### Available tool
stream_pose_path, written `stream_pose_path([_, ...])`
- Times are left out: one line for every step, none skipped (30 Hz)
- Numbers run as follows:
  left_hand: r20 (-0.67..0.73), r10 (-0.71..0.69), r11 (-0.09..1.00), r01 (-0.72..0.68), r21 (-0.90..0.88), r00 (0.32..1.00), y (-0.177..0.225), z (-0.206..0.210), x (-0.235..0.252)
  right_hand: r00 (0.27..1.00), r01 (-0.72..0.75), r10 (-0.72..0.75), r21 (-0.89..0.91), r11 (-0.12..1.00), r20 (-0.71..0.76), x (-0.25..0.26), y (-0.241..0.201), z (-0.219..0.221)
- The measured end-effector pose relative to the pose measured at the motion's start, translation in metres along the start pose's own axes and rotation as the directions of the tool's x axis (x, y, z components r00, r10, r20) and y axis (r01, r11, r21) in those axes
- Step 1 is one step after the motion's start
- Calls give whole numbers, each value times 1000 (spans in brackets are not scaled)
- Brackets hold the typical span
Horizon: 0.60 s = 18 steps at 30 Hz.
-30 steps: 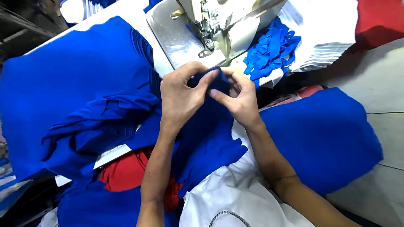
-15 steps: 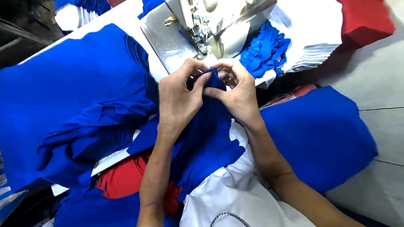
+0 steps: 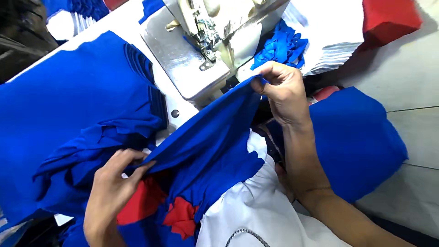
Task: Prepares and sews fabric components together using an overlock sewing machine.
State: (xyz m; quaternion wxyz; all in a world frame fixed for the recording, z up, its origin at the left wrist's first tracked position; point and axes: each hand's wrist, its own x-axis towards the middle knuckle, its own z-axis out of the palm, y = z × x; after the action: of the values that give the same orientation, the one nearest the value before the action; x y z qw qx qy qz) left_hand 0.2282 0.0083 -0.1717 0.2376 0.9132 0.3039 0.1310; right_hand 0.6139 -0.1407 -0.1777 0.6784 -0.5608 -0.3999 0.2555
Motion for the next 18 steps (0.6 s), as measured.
stream_pose_path([-61, -17, 1000, 18, 12, 998, -3, -4, -15, 1000, -3, 3, -11, 1000, 7, -1, 2, -1])
stream_pose_path([-126, -35, 999, 36, 12, 991, -2, -5, -26, 1000, -13, 13, -16, 1000, 23, -2, 4, 1])
stream_pose_path([-186, -50, 999, 50, -4, 981, -2, -5, -33, 998, -29, 29, -13, 1000, 47, -3, 6, 4])
stream_pose_path([-245, -69, 997, 62, -37, 967, -2, -5, -37, 997, -47, 47, -6, 999, 61, -3, 8, 7])
stream_pose_path([-301, -101, 993, 78, -87, 948, -3, -6, -38, 996, -62, 62, 7, 998, 72, -3, 10, 10])
stream_pose_path([-343, -141, 984, 93, -152, 929, -4, -7, -38, 995, -73, 71, 26, 997, 73, -2, 11, 13])
stream_pose_path([-379, -174, 973, 100, -208, 909, -6, -9, -35, 994, -83, 79, 46, 996, 71, -1, 12, 15])
stream_pose_path([-408, -195, 965, 101, -240, 892, -9, -12, -32, 993, -99, 94, 67, 993, 70, 0, 12, 18])
stream_pose_path([-427, -209, 961, 103, -257, 880, -12, -14, -28, 991, -118, 112, 91, 989, 70, 2, 12, 19])
stream_pose_path([-442, -215, 962, 111, -250, 871, -13, -17, -23, 989, -135, 128, 106, 985, 68, 3, 12, 21])
stream_pose_path([-455, -211, 968, 121, -219, 865, -14, -18, -17, 988, -147, 141, 116, 982, 58, 4, 12, 23])
stream_pose_path([-462, -200, 976, 136, -168, 864, -16, -20, -11, 987, -154, 149, 119, 981, 52, 6, 13, 25])
stream_pose_path([-469, -181, 983, 148, -106, 864, -18, -21, -4, 988, -152, 147, 122, 981, 49, 7, 15, 26])
stream_pose_path([-469, -157, 986, 161, -33, 869, -20, -22, 2, 990, -139, 135, 125, 982, 40, 7, 17, 27])
stream_pose_path([-464, -135, 984, 175, 44, 876, -21, -23, 8, 993, -116, 113, 119, 986, 31, 8, 20, 28])
stream_pose_path([-453, -116, 977, 184, 109, 884, -21, -25, 15, 996, -90, 88, 114, 989, 20, 10, 24, 30])
stream_pose_path([-437, -101, 968, 189, 163, 894, -20, -26, 22, 997, -71, 70, 122, 990, 10, 13, 29, 32])
stream_pose_path([-427, -85, 962, 186, 202, 900, -18, -26, 29, 998, -60, 62, 150, 987, -4, 18, 33, 34])
